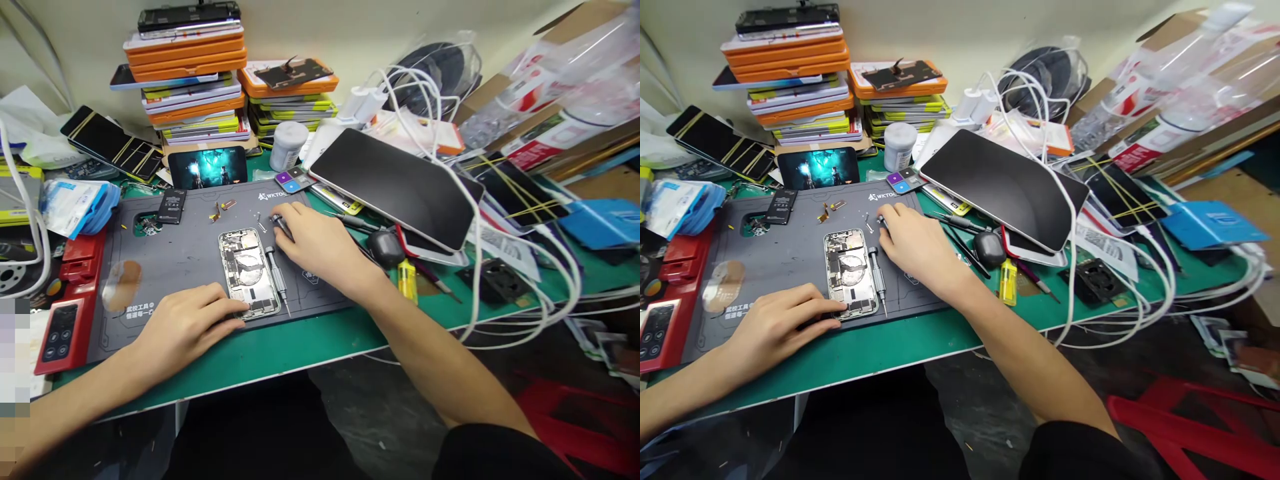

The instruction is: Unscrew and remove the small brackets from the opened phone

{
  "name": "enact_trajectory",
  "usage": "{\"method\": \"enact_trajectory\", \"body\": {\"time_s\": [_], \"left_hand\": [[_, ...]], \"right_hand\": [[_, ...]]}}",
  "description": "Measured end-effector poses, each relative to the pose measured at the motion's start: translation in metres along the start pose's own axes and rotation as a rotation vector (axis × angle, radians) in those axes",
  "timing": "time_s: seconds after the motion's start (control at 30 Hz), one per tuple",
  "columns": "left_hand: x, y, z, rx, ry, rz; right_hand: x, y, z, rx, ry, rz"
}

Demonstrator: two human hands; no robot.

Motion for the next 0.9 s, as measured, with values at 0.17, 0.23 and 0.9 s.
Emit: {"method": "enact_trajectory", "body": {"time_s": [0.17,0.23,0.9], "left_hand": [[-0.001,0.003,0.017,-0.200,-0.170,0.029],[-0.001,0.004,0.023,-0.274,-0.236,0.039],[-0.003,-0.003,0.045,-0.387,-0.523,0.009]], "right_hand": [[-0.005,0.000,0.007,-0.072,-0.032,0.009],[-0.006,0.000,0.009,-0.079,-0.033,0.002],[-0.014,-0.008,0.003,-0.088,0.077,-0.043]]}}
Point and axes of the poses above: each hand's wrist, its own x-axis towards the middle knuckle, its own y-axis out of the palm, z = x × y, the point moved 10 cm from there along x, towards the middle knuckle, and after that the axes turned 9 degrees about -z, right-handed, at the moved point
